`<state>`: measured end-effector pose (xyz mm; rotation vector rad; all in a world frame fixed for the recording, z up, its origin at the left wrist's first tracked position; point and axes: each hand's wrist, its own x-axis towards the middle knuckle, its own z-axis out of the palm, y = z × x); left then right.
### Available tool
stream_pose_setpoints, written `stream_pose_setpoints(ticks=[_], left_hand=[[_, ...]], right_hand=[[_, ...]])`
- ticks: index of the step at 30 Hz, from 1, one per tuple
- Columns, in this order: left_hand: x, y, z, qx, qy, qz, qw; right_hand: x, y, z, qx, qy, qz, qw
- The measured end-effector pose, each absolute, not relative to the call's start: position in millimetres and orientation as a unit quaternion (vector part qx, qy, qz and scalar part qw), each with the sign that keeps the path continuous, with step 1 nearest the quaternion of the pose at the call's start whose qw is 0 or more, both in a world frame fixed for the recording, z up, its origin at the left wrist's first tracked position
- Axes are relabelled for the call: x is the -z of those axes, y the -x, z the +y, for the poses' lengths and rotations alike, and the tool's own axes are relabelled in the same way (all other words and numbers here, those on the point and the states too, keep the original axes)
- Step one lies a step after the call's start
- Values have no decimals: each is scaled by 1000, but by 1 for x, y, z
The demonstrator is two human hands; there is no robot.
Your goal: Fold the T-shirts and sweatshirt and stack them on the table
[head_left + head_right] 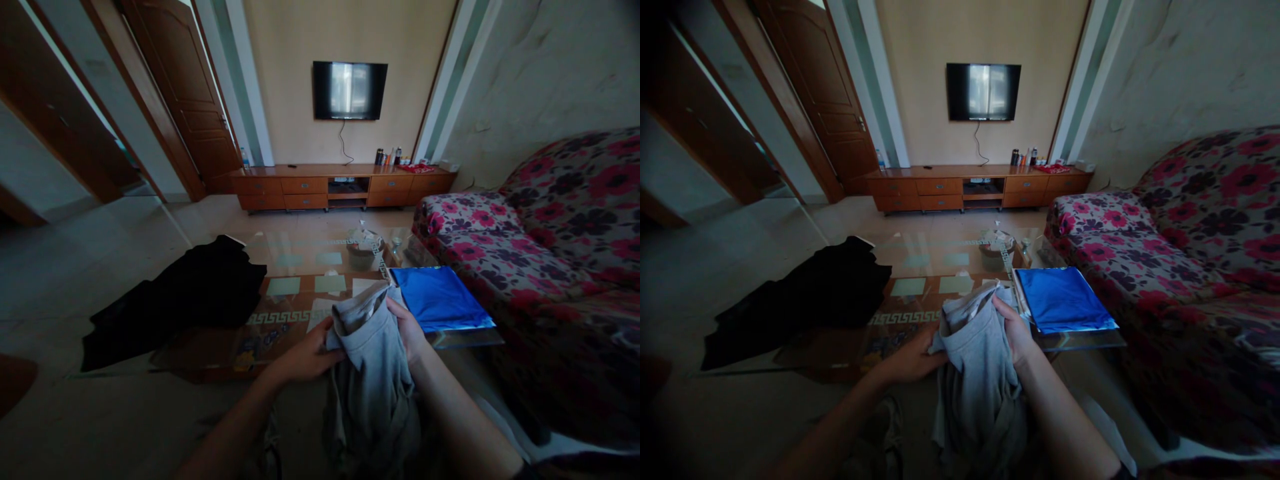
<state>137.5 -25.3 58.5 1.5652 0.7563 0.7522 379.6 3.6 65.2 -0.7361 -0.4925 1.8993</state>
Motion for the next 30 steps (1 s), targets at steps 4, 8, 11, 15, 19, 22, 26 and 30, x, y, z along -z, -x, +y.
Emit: stream_pose_setpoints(ticks=[4, 8, 11, 15, 19, 22, 26, 30], left_hand=[[-65, -126, -22, -374, -597, 375, 602], [-73, -98, -11, -480, -460, 426, 614], [-79, -74, -3, -554, -394, 453, 577], [-85, -45, 2, -582, -395, 471, 532], [-87, -25, 2, -580, -417, 475, 514], [-89, -18, 3, -593, -425, 472, 495], [-91, -17, 6, -628, -442, 475, 431], [-91, -19, 8, -594, -492, 510, 381]], right_hand=[[-72, -387, 6, -788, 306, -179, 503], [-82, -403, 9, -764, 322, -184, 528], [-89, -414, 10, -737, 331, -212, 550], [-93, -419, 6, -704, 364, -246, 558], [-93, -416, 4, -644, 400, -283, 587], [-92, -418, 5, -613, 414, -314, 595], [-89, -423, 8, -579, 428, -347, 601], [-82, -430, 11, -520, 448, -389, 614]])
